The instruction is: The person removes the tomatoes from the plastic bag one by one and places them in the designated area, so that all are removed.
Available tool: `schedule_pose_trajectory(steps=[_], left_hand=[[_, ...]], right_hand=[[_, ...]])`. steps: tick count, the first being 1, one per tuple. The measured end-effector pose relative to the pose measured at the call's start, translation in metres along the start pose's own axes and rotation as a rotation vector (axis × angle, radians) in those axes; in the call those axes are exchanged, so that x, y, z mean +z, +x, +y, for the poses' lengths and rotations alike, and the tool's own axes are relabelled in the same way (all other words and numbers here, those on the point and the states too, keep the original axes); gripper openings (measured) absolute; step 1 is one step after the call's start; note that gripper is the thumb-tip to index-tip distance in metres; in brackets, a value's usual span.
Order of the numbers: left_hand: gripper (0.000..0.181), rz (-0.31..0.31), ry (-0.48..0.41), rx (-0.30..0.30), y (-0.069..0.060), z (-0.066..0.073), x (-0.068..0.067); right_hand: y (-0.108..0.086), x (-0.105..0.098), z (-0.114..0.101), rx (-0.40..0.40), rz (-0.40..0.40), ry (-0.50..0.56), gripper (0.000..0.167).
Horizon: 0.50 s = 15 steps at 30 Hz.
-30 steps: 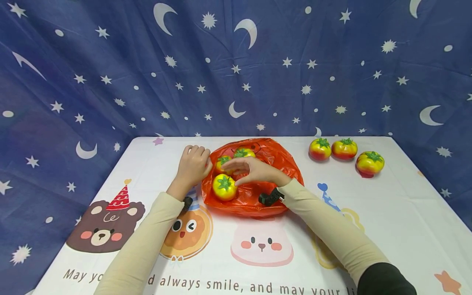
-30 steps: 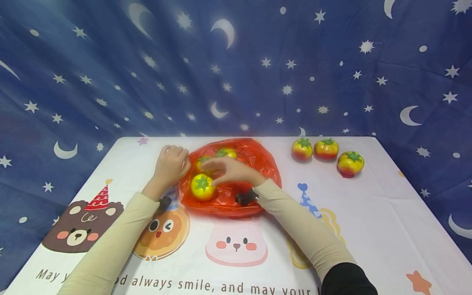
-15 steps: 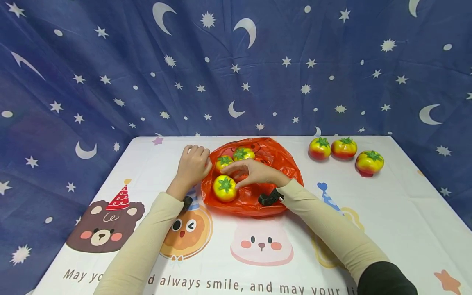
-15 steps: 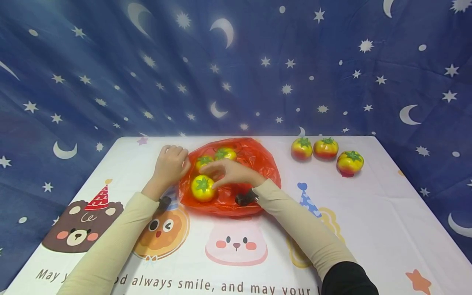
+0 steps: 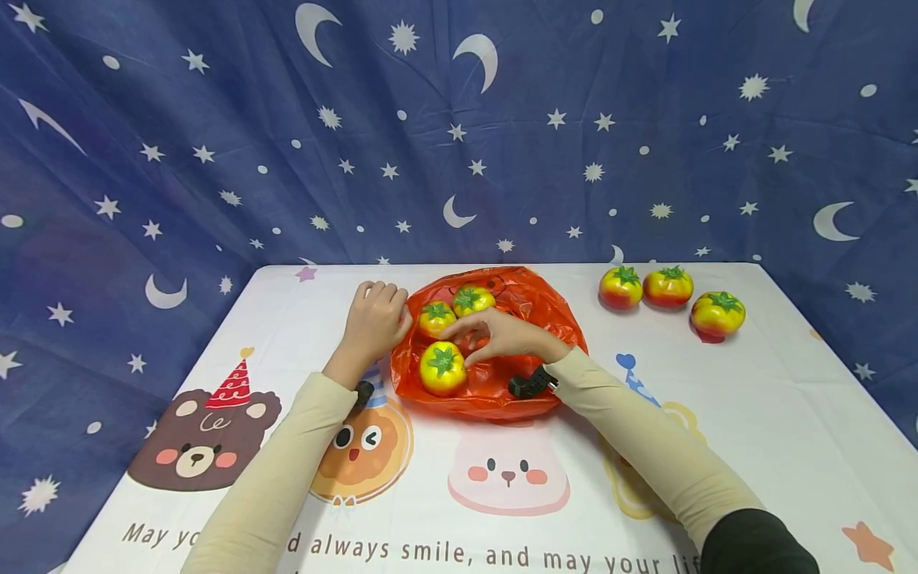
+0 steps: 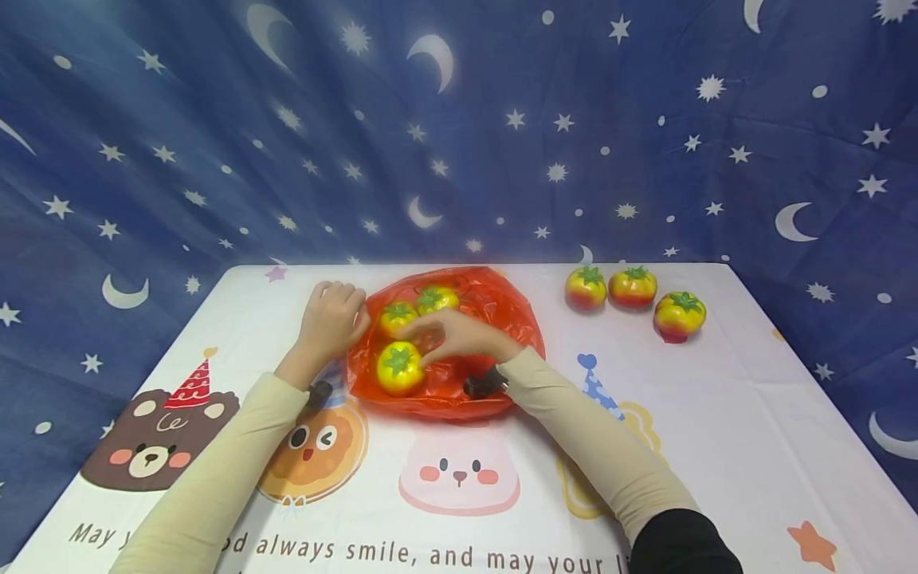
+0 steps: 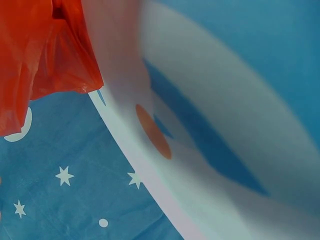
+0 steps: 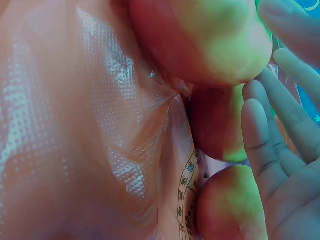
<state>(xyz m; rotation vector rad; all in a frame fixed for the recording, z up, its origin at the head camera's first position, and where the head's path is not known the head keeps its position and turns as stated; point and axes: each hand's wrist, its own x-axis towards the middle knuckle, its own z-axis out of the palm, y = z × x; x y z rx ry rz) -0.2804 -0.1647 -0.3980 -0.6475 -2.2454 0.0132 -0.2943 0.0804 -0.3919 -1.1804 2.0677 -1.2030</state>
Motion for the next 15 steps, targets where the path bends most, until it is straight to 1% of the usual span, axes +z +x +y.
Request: schedule_pose_trajectory(steps=[4,9,15], left_hand=[[0.011,0.0,-0.005,-0.002,-0.0002,-0.0001,-0.0002],[0.01,-0.006,-0.013,-0.003,-0.0008,0.0,-0.0008],[0.01,0.014,-0.015,0.003,-0.0005,-0.0005,-0.0007]], right_hand=[[-0.0007,0.0002,-0.0001,0.015,0.008,-0.008,0.05],[0.0,0.0006,0.0038,0.003,0.014,-0.029,0.048],[0.0009,0.0017,0.0086,0.0,0.004,-0.046,0.05]])
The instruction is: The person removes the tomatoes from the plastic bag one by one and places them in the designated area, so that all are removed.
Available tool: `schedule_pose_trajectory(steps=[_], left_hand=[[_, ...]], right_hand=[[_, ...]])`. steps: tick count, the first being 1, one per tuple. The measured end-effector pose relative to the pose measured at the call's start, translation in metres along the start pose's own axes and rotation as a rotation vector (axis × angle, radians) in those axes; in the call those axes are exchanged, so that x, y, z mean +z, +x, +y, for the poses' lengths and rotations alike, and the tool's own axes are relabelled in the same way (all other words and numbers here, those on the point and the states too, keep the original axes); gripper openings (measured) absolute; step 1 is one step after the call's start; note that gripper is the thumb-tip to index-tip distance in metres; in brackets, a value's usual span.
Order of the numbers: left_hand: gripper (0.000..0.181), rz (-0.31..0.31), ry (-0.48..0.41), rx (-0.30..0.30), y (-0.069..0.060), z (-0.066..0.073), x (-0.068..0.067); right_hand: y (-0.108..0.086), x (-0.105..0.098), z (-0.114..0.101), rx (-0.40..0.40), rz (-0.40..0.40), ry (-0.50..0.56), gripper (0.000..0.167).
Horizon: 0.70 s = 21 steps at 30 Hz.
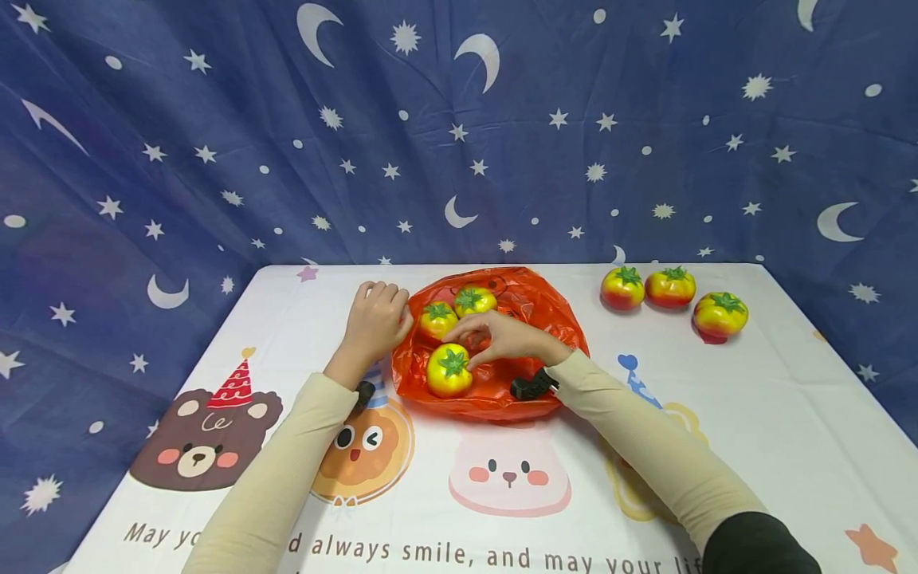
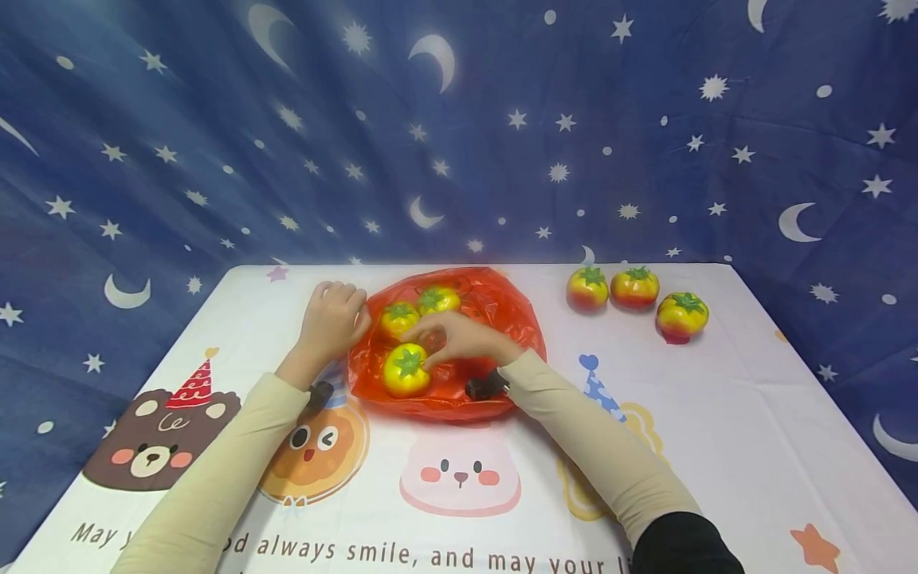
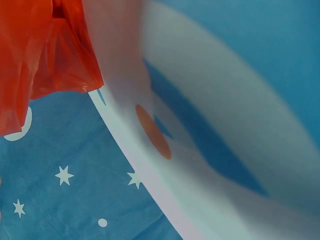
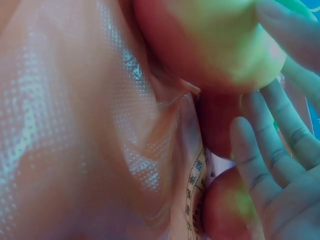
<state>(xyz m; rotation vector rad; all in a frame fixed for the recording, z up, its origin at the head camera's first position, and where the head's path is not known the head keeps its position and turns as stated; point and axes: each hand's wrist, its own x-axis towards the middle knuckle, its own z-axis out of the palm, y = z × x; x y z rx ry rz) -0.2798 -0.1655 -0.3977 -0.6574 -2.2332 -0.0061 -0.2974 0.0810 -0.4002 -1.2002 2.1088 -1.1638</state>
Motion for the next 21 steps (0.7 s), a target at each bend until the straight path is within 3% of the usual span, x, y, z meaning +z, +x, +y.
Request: schedule_pose_trajectory(steps=[7,15,21], left_hand=[[0.01,-0.005,0.003,0.0,0.0001,-0.0003,0.0005],[0.011,-0.016,0.005,-0.006,0.0003,-0.0004,-0.0009],[0.01,-0.012,0.001,-0.006,0.0,-0.0009,-0.0001]], right_hand=[[0.001,0.0012,0.0007,0.001,-0.007,0.009,0.048],[0.0002,0.0014,0.0022,0.041,-0.045,0.092,0.048],[-0.0002,0.0015,0.0035,0.012,-0.074,0.161,0.048]])
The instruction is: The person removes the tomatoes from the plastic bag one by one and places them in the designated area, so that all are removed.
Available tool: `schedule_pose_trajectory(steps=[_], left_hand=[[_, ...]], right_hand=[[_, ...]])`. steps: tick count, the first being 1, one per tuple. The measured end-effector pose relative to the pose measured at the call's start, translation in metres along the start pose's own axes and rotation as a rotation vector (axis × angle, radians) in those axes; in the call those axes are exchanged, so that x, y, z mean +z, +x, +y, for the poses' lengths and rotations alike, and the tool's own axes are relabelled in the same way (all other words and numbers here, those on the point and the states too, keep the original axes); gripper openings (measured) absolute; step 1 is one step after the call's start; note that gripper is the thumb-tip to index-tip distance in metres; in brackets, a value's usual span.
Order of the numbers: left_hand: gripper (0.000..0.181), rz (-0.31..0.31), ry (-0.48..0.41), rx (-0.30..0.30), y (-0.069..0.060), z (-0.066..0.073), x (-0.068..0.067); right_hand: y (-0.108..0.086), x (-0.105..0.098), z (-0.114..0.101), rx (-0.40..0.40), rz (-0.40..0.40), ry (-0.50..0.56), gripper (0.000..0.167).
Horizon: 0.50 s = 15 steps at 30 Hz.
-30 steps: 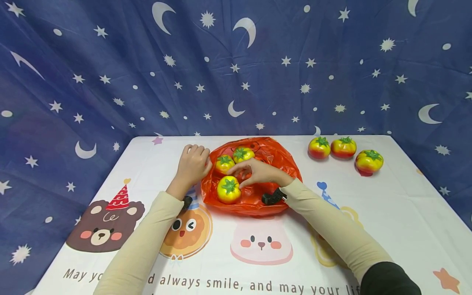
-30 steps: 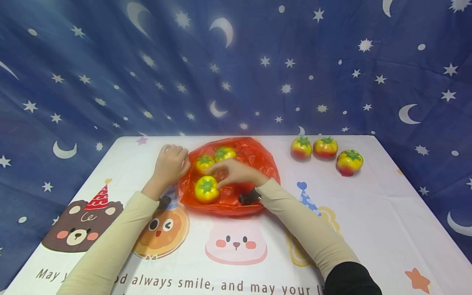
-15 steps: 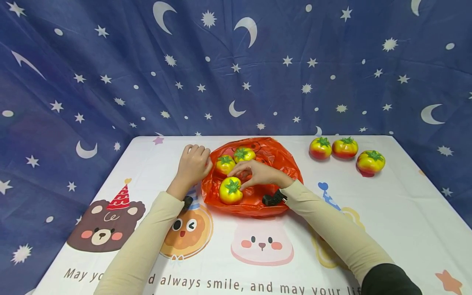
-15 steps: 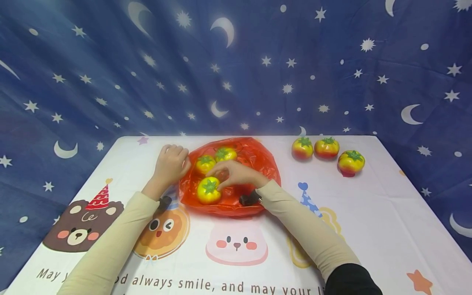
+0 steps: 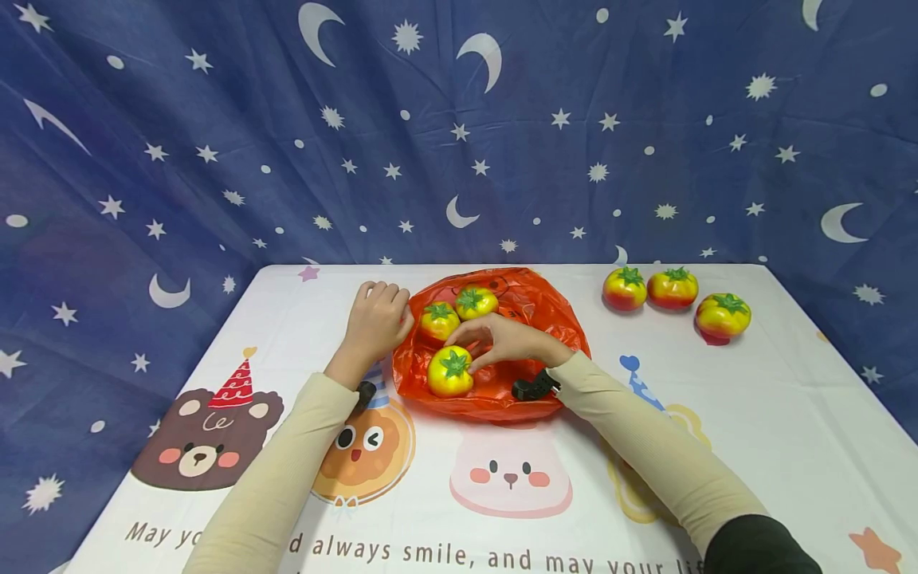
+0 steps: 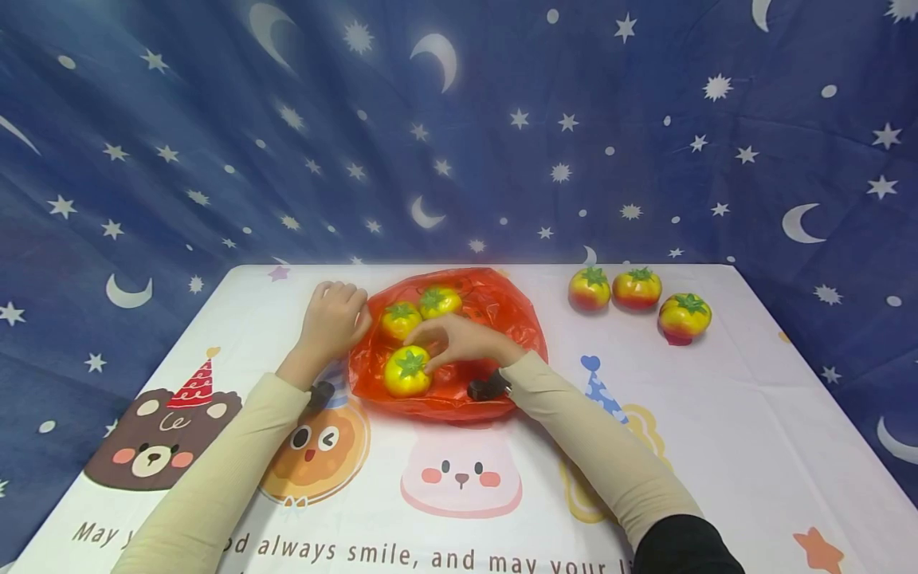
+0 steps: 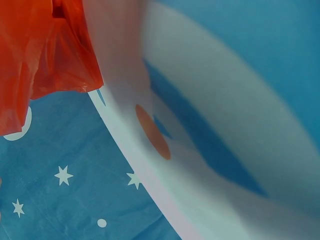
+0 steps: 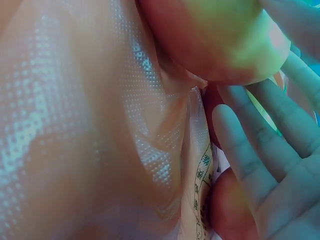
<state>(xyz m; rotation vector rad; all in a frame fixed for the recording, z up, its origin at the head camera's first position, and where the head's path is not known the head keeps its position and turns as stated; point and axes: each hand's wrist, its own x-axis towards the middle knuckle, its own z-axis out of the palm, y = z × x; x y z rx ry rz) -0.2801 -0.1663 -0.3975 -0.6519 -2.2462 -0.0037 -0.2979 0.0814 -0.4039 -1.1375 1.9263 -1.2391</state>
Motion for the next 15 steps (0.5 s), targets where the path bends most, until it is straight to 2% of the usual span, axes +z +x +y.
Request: schedule_pose_trajectory(steps=[9,15], left_hand=[[0.01,0.011,0.0,0.004,-0.0002,-0.0003,0.001],[0.01,0.003,0.004,0.0,-0.0001,-0.0001,0.0014]], right_hand=[[-0.0018,-0.0015,0.0037,0.029,0.012,-0.019,0.049],[-0.0037,-0.002,0.0021,0.028,-0.012,-0.05,0.053]])
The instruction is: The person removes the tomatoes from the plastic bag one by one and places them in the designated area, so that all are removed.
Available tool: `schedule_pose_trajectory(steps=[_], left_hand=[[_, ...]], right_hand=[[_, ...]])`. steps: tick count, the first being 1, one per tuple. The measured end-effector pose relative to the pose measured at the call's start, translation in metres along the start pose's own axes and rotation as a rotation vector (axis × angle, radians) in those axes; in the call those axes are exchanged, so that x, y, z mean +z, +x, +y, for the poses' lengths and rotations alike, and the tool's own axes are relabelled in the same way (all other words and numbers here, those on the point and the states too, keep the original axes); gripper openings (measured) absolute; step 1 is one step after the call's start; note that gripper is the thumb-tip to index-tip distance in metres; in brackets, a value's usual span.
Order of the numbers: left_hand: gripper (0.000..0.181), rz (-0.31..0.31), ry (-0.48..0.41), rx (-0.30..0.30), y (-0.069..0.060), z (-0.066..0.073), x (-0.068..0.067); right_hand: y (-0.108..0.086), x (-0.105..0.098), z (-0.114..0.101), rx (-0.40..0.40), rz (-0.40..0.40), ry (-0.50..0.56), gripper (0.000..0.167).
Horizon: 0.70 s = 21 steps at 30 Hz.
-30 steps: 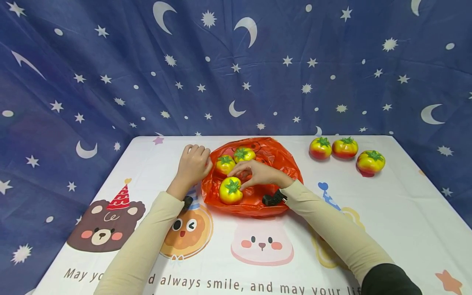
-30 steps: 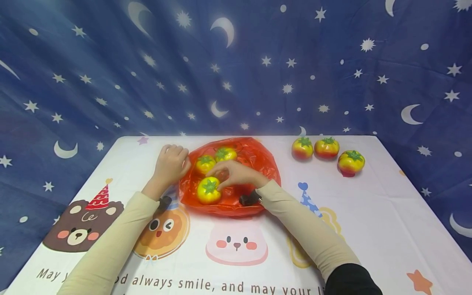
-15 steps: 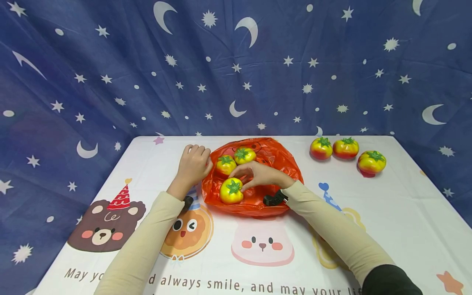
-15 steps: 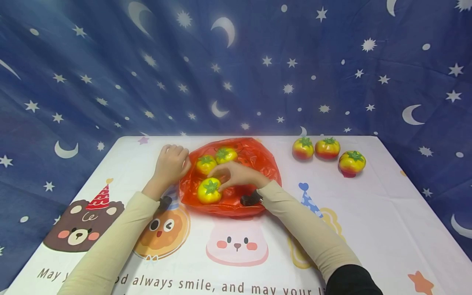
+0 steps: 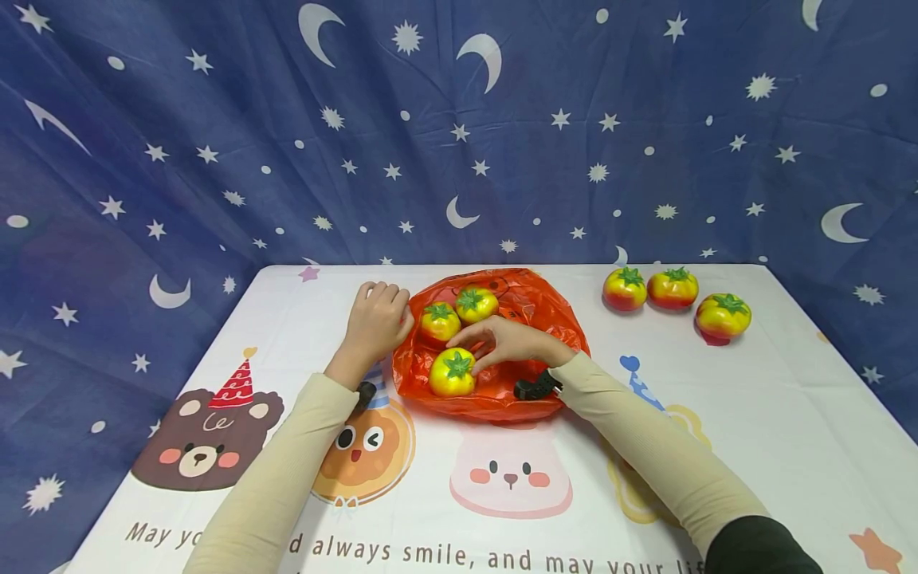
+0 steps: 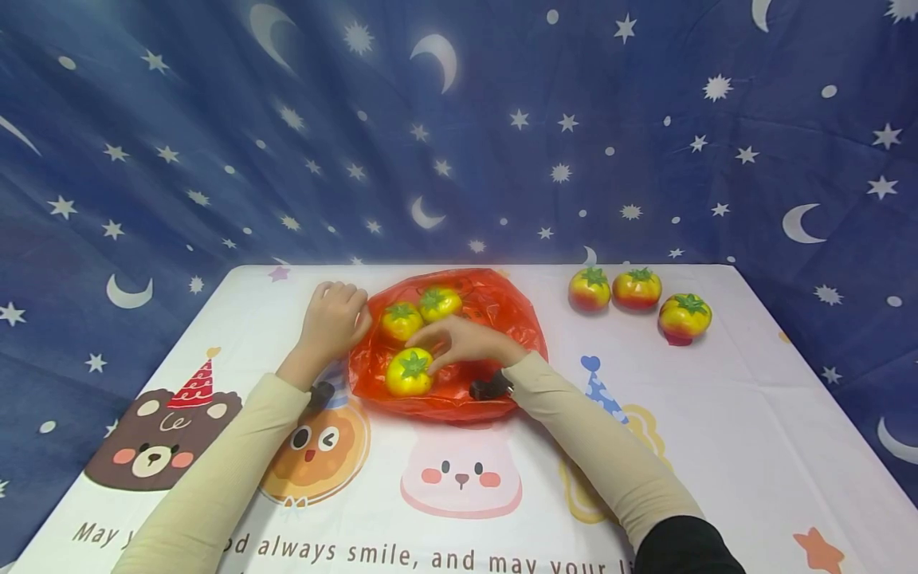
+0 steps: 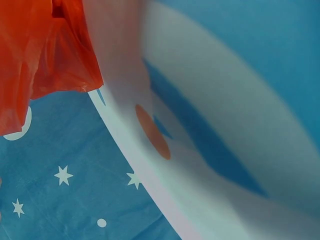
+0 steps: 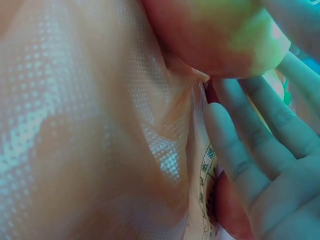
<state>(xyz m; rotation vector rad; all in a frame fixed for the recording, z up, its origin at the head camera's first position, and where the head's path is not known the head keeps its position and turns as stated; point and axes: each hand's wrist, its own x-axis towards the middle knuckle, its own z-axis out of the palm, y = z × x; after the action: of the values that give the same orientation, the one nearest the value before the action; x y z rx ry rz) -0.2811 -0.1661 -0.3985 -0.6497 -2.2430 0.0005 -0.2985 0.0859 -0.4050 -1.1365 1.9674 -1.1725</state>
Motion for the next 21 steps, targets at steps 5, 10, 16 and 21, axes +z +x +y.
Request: schedule_pose_trajectory(steps=[5,10,16,21], left_hand=[[0.01,-0.011,0.004,-0.002,0.0,-0.0002,0.0001],[0.01,-0.001,0.002,0.002,0.0,-0.0002,-0.0001],[0.01,-0.001,0.004,0.006,0.0001,0.0002,-0.0006],[0.01,0.0,0.006,0.005,0.0001,0.0001,-0.0002]], right_hand=[[0.0001,-0.0001,0.0012,0.0,-0.033,0.043,0.054],[0.0005,0.0008,0.002,0.013,-0.053,0.103,0.053],[-0.0005,0.0016,0.0031,0.024,-0.021,0.11,0.052],[-0.0007,0.0013,0.0041,0.011,0.004,0.099,0.053]])
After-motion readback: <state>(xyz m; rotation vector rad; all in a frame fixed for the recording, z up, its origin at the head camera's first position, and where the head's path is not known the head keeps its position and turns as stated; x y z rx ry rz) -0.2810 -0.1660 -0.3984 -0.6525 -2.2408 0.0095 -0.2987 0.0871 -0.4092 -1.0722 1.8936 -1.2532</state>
